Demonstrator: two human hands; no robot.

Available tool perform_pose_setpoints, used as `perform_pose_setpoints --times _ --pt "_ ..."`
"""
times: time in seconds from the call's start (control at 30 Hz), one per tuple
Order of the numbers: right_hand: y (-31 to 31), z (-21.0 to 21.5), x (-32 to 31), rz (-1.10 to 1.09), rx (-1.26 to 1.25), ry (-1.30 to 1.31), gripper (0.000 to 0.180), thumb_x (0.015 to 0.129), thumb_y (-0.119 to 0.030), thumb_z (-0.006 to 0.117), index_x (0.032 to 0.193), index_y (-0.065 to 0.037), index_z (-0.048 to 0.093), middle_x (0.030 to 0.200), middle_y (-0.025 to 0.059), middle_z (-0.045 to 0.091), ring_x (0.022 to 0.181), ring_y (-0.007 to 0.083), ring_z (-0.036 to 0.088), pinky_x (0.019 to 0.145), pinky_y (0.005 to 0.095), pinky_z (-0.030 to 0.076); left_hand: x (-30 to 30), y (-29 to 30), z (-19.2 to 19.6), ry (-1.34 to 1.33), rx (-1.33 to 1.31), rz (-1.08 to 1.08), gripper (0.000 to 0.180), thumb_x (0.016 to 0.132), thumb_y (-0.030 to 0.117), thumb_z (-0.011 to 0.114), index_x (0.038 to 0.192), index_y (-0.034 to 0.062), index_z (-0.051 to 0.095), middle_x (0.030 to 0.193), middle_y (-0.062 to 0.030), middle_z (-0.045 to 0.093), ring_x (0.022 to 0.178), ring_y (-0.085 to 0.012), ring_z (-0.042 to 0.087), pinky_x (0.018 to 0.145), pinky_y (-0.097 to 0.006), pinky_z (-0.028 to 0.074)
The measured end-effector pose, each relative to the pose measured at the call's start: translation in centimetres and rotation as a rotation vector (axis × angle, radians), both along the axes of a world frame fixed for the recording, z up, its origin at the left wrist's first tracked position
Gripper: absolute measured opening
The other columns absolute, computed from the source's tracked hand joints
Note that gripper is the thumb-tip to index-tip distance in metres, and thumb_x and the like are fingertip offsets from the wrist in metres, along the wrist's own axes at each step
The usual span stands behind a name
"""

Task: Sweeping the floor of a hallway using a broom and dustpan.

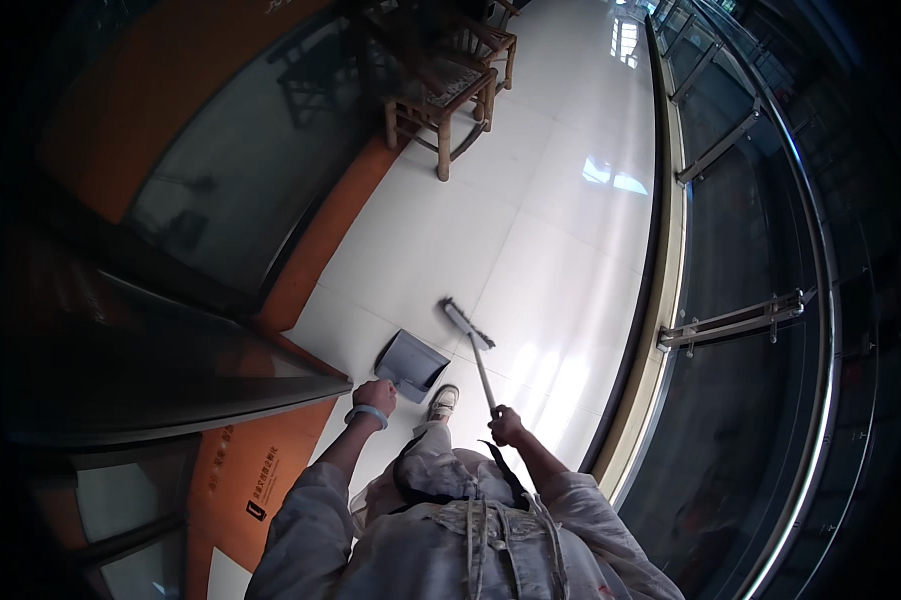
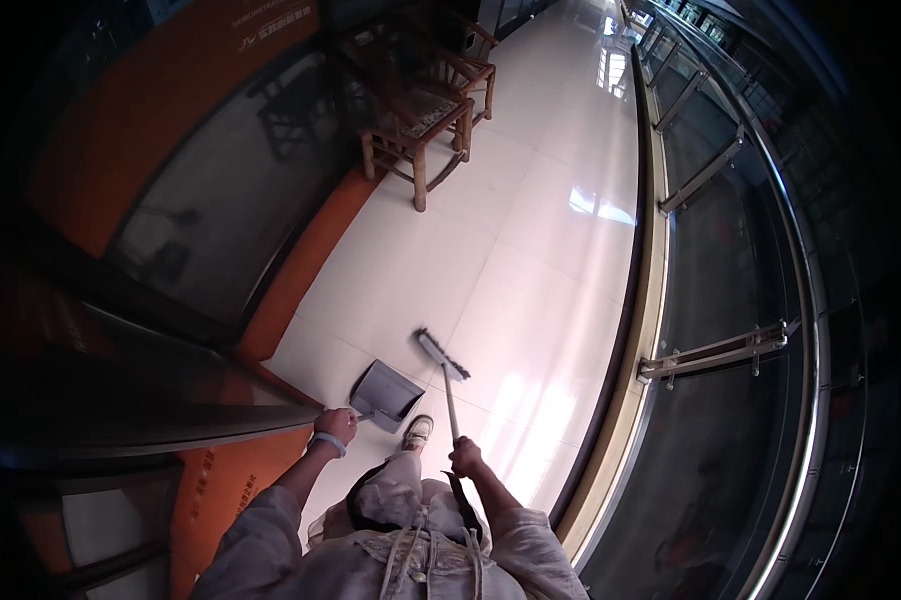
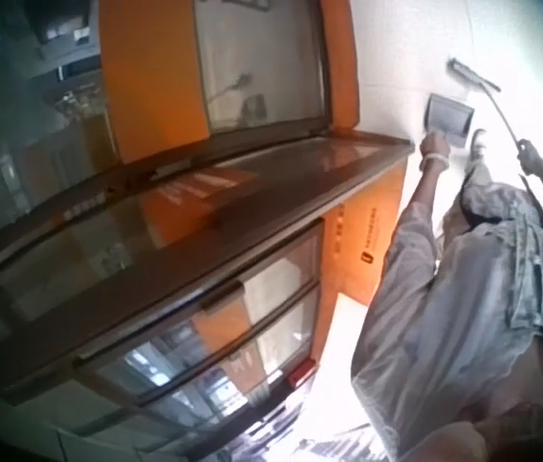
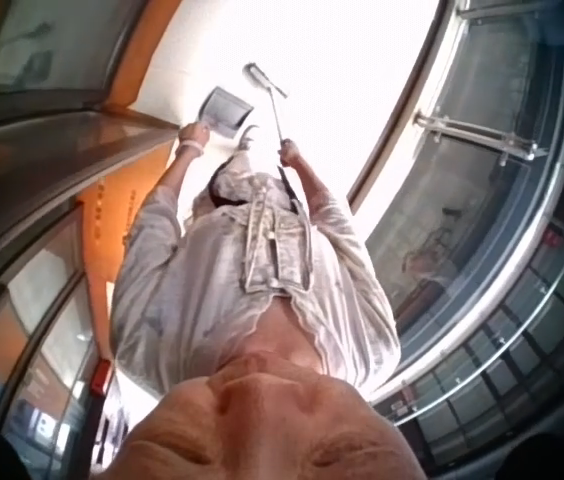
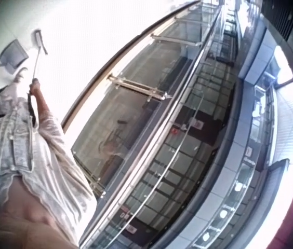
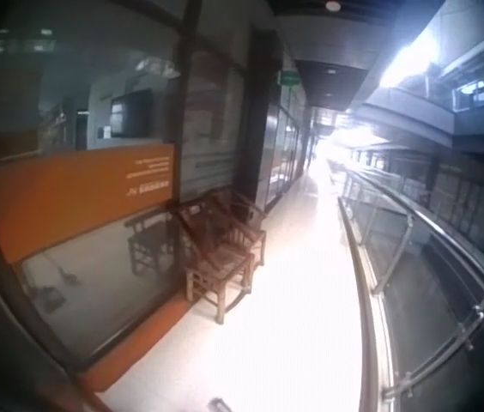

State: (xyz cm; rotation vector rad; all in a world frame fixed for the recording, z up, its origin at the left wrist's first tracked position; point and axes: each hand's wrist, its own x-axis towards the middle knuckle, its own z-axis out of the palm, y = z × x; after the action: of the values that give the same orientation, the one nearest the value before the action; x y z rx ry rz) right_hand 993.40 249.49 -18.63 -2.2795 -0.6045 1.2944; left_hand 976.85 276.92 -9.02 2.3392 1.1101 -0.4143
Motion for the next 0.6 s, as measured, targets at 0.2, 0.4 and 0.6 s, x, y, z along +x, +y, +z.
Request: perform_pose_setpoints --times 0.2,0.4,0.6 --pt "2.4 8.9 3.4 -0.354 0.034 0.683 0.041 0.075 0.001 0.056 0.114 0.000 0.044 0.061 0.0095 0.052 0.037 0.0089 0.039 0.031 0.0224 0.029 -1.2 1.5 -1.2 0.058 -0.051 0.055 0.013 0.069 0.019 0.060 0.080 0.0157 0.063 0.078 -0.0083 0.063 0.075 -0.0256 0.061 0.067 -0.037 0.048" --pt "3.3 11.8 9.4 -0.479 -0.052 0.527 0.046 0.071 0.003 0.058 0.114 0.003 0.044 0.057 0.0086 0.050 0.038 0.0124 0.043 0.031 0.0255 0.030 0.4 4.1 -0.1 -0.022 0.001 0.040 0.012 0.069 0.022 0.060 0.074 0.0135 0.065 0.072 -0.0097 0.063 0.070 -0.0273 0.061 0.063 -0.038 0.048" --pt "9.2 9.3 15.7 -0.468 0.034 0.310 0.026 0.075 -0.002 0.054 0.098 -0.002 0.043 0.061 0.0076 0.047 0.042 0.0136 0.045 0.033 0.0271 0.035 4.3 5.9 -0.8 -0.138 0.050 0.107 0.013 0.069 0.024 0.061 0.072 0.0116 0.064 0.069 -0.0119 0.062 0.066 -0.0287 0.060 0.061 -0.038 0.048"
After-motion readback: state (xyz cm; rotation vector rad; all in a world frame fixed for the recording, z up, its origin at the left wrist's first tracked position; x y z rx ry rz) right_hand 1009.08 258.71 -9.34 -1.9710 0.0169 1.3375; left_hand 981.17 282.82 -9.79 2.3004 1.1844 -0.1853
